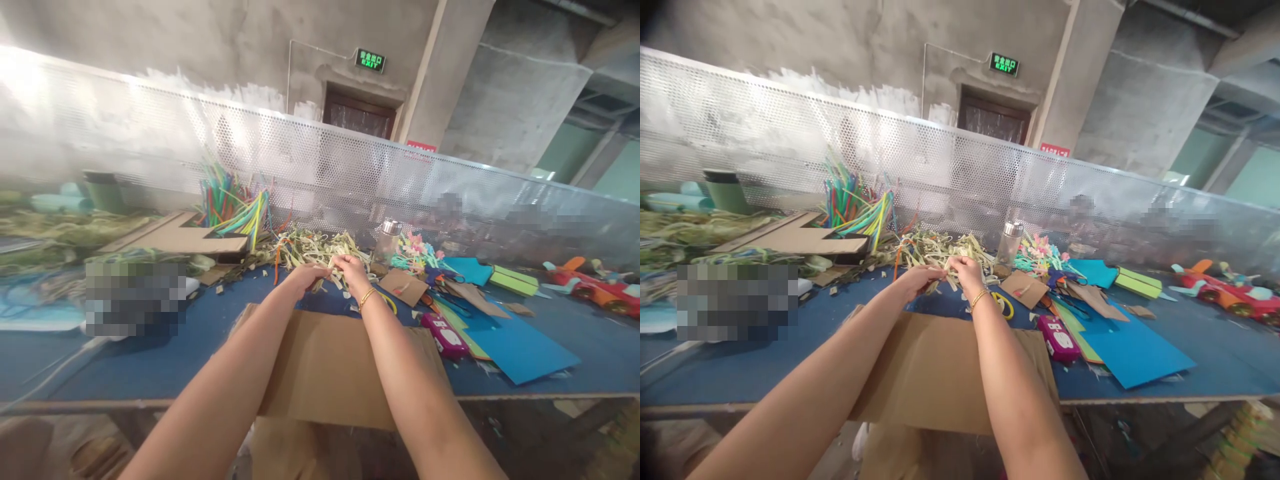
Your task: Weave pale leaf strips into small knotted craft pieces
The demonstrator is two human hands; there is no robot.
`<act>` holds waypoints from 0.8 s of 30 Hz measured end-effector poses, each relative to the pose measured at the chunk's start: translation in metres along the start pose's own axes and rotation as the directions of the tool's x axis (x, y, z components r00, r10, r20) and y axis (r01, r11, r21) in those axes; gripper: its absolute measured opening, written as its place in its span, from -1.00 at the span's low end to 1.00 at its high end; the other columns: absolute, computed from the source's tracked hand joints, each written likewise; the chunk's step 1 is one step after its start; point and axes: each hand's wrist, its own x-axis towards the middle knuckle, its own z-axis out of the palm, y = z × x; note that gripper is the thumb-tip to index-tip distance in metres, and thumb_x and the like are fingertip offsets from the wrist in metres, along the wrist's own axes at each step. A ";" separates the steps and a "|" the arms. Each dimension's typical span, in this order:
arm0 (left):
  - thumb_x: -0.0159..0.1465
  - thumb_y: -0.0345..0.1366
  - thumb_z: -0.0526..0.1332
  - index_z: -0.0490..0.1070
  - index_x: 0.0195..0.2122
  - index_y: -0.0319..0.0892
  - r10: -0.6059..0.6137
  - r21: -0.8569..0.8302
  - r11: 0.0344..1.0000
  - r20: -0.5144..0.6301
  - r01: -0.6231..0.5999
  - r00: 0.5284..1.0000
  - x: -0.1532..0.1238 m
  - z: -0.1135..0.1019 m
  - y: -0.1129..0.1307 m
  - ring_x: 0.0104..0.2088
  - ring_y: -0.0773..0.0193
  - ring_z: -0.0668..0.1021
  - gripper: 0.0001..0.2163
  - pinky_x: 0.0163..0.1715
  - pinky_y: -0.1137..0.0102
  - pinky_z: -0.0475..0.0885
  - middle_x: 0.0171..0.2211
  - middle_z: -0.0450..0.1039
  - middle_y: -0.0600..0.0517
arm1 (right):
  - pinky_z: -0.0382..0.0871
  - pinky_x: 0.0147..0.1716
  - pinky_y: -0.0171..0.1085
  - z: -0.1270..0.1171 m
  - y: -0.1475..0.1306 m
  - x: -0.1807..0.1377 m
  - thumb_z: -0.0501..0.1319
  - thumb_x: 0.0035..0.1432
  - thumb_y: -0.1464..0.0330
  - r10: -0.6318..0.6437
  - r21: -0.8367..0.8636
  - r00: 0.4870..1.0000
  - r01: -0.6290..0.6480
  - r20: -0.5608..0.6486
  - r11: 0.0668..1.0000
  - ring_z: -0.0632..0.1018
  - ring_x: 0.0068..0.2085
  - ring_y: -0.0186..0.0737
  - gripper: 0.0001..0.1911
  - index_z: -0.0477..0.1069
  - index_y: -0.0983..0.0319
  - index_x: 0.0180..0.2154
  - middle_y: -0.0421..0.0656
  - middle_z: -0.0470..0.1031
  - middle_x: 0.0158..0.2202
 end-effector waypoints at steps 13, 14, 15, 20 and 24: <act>-0.14 -0.41 0.40 0.47 -0.59 -0.23 0.033 0.023 0.999 0.003 -0.033 0.999 -0.003 0.001 0.003 -0.68 0.43 0.35 -0.88 -0.67 0.48 0.13 -0.66 0.42 0.05 | 0.14 -0.52 -0.36 0.000 -0.006 -0.007 0.43 -0.27 0.13 0.148 -0.046 0.958 -0.141 0.246 0.989 0.26 -0.57 -0.45 -0.64 0.46 0.26 -0.51 -0.26 0.40 -0.59; -0.15 -0.41 0.40 0.47 -0.59 -0.23 0.030 0.031 0.999 0.012 -0.030 0.999 -0.004 0.001 0.003 -0.67 0.42 0.35 -0.87 -0.67 0.48 0.13 -0.65 0.43 0.05 | 0.15 -0.52 -0.36 -0.001 -0.004 -0.005 0.42 -0.26 0.11 0.127 -0.040 0.962 -0.121 0.243 0.992 0.27 -0.57 -0.44 -0.64 0.45 0.26 -0.52 -0.26 0.40 -0.60; -0.15 -0.39 0.41 0.46 -0.60 -0.23 0.023 0.035 0.999 0.016 -0.024 1.000 -0.003 0.001 0.003 -0.67 0.42 0.35 -0.86 -0.67 0.48 0.12 -0.65 0.44 0.04 | 0.16 -0.52 -0.36 -0.001 -0.003 -0.004 0.41 -0.24 0.10 0.108 -0.036 0.967 -0.103 0.233 0.994 0.29 -0.56 -0.43 -0.63 0.45 0.26 -0.53 -0.26 0.40 -0.61; -0.13 -0.36 0.41 0.41 -0.63 -0.21 -0.059 0.046 0.997 0.037 0.058 0.998 0.000 0.002 0.000 -0.71 0.42 0.30 -0.84 -0.70 0.48 0.09 -0.69 0.38 0.07 | 0.20 -0.51 -0.35 -0.005 0.004 0.000 0.33 -0.16 0.02 0.035 -0.092 0.982 -0.018 0.187 0.996 0.33 -0.56 -0.38 -0.60 0.47 0.24 -0.53 -0.24 0.39 -0.65; -0.12 -0.37 0.40 0.40 -0.63 -0.21 -0.071 -0.007 0.997 0.053 0.072 0.996 -0.001 0.004 0.002 -0.66 0.36 0.40 -0.84 -0.69 0.48 0.17 -0.64 0.43 0.03 | 0.18 -0.49 -0.33 -0.011 -0.002 0.003 0.26 -0.06 0.01 -0.057 -0.262 0.979 0.107 0.194 0.959 0.35 -0.56 -0.34 -0.61 0.51 0.21 -0.49 -0.25 0.38 -0.67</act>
